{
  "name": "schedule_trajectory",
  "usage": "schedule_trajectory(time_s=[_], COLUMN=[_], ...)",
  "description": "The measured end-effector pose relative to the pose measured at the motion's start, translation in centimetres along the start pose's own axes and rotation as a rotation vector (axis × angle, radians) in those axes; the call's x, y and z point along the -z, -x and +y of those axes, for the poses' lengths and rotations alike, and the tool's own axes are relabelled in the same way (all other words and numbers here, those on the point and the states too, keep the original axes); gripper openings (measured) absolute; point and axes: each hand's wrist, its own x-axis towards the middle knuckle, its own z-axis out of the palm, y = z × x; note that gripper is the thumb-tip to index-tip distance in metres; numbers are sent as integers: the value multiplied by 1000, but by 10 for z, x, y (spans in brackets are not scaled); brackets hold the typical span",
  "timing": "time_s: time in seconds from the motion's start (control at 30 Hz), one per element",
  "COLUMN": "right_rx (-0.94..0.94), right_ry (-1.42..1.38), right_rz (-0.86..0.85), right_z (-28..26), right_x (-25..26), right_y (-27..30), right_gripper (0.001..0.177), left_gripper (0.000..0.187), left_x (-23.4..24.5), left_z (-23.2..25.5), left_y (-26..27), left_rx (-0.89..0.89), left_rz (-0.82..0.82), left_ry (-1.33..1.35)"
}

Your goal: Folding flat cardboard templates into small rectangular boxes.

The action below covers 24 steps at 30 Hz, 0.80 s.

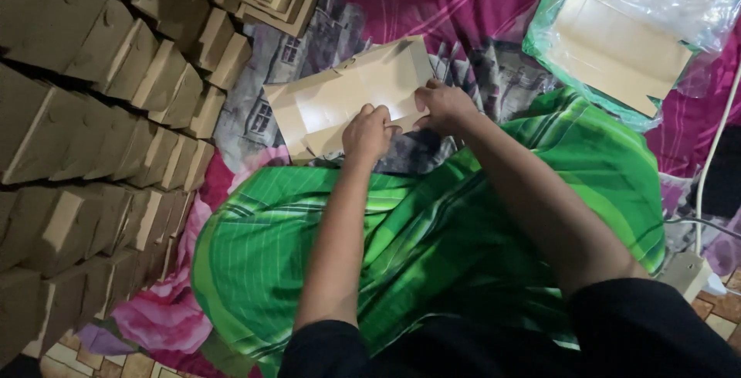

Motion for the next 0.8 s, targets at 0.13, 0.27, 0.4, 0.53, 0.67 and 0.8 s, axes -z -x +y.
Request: schedule_trajectory(time_s=[0.13, 0.27, 0.4, 0.53, 0.67, 0.8], right_rx=[29, 140, 431, 445, 303, 176], right_ry=[-101, -252, -268, -147, 32, 94], right_rz=[-20, -13, 114, 155, 134, 118], right_z=[7, 3, 36, 43, 29, 31], right_x=[3, 1, -29, -52, -37, -45], right_y=[3, 9, 6, 1, 4, -3], right_gripper=[46, 28, 12, 15, 16, 30], left_gripper=[12, 12, 19, 24, 15, 10], left_x=[5, -1, -2, -9, -21, -12], left_z=[-8, -30, -26, -25, -34, -15], left_y=[4, 1, 8, 10, 2, 2], left_rx=[-46, -124, -183, -189, -225, -159], left_rz=[-14, -83, -96, -41, 65, 98], left_ry=[57, 55, 21, -26, -9, -52])
